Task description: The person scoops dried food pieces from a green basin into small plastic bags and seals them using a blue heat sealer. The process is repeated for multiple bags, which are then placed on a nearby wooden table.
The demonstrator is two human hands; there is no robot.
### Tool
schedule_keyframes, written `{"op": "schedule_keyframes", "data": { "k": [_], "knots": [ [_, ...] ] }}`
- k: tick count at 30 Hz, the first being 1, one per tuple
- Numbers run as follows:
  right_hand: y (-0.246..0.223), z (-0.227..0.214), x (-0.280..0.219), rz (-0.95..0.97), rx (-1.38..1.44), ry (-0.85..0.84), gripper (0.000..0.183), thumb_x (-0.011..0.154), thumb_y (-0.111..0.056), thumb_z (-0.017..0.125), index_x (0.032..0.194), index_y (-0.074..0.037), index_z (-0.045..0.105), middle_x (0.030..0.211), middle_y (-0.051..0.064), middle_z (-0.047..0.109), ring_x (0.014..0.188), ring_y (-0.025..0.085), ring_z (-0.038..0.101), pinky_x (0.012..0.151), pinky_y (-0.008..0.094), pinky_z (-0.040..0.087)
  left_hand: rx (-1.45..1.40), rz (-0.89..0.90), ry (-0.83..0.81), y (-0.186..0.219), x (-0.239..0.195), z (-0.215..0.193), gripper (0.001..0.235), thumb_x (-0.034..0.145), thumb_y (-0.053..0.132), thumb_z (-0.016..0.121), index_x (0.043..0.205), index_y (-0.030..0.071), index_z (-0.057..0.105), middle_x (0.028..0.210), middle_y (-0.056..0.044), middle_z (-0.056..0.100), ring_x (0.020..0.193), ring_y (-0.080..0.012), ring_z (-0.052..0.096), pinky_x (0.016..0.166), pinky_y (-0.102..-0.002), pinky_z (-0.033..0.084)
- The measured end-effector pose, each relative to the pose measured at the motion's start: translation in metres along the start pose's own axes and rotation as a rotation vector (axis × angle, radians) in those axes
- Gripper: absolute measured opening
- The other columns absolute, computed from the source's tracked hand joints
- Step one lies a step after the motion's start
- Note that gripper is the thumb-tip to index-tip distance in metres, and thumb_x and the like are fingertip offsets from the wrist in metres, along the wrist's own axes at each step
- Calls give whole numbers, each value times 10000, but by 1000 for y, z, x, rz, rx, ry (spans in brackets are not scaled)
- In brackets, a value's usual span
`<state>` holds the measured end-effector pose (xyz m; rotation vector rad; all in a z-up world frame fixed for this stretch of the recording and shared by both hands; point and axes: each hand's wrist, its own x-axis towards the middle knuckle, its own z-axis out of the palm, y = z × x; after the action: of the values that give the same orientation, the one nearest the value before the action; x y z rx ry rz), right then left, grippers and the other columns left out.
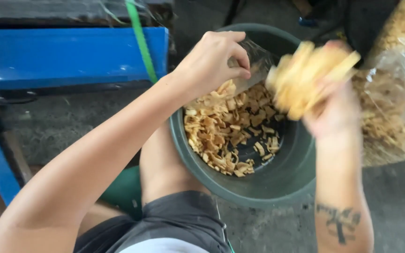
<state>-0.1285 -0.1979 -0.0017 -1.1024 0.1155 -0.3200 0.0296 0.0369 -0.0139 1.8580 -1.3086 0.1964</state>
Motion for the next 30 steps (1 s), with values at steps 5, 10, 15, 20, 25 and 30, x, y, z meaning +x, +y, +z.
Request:
{"op": "schedule_keyframes", "data": {
  "k": [5, 10, 15, 20, 25, 30],
  "knots": [
    [-27, 50, 41, 74, 47, -50, 509, 721, -543, 869, 1105, -275, 672, 1254, 92, 677, 1206, 338, 688, 897, 639, 606, -31, -58, -79, 15, 5, 15, 67, 791, 166, 894, 807, 160, 830, 1309, -416, 580, 1324, -413, 564, 909, -460, 519],
    [-11, 75, 51, -93, -62, 34, 518, 648, -544, 932, 945, -196, 689, 1104, 18, 627, 1111, 140, 626, 984, 362, 548, -98, -22, 20, 17, 3, 15, 148, 737, 152, 939, 730, 163, 792, 1083, -85, 700, 729, -259, 682, 665, -389, 518],
    [-15, 90, 46, -20, -374, -15, 116, 865, -330, 625, 967, -276, 613, 1251, -48, 667, 1076, 153, 740, 694, 322, 522, -99, -106, 3, 11, 4, 22, 113, 755, 181, 925, 791, 146, 824, 1240, -371, 646, 1311, -417, 569, 910, -445, 521],
    [-23, 95, 29, -32, -616, -96, 167, 822, -285, 546, 854, -200, 685, 1371, -29, 684, 1101, 80, 688, 750, 214, 531, -119, -67, 47, 4, 8, 19, 110, 745, 174, 925, 771, 165, 819, 1032, -174, 697, 975, -330, 625, 763, -407, 501],
    [-36, 80, 14, -141, -719, -280, 219, 930, -106, 506, 1000, -67, 709, 1478, 183, 662, 1399, 196, 654, 1024, 209, 585, -101, 80, 186, 0, 17, 22, 130, 699, 188, 935, 761, 184, 820, 939, -77, 771, 1037, -270, 730, 830, -361, 500],
    [-47, 65, 1, -353, -747, 12, 260, 941, -217, 556, 1167, -109, 627, 1426, 119, 687, 1290, 220, 775, 1027, 235, 653, -217, -50, 105, 22, 17, -3, 77, 791, 130, 848, 761, 200, 833, 1199, -320, 699, 1277, -412, 601, 974, -489, 503]
  ]
}}
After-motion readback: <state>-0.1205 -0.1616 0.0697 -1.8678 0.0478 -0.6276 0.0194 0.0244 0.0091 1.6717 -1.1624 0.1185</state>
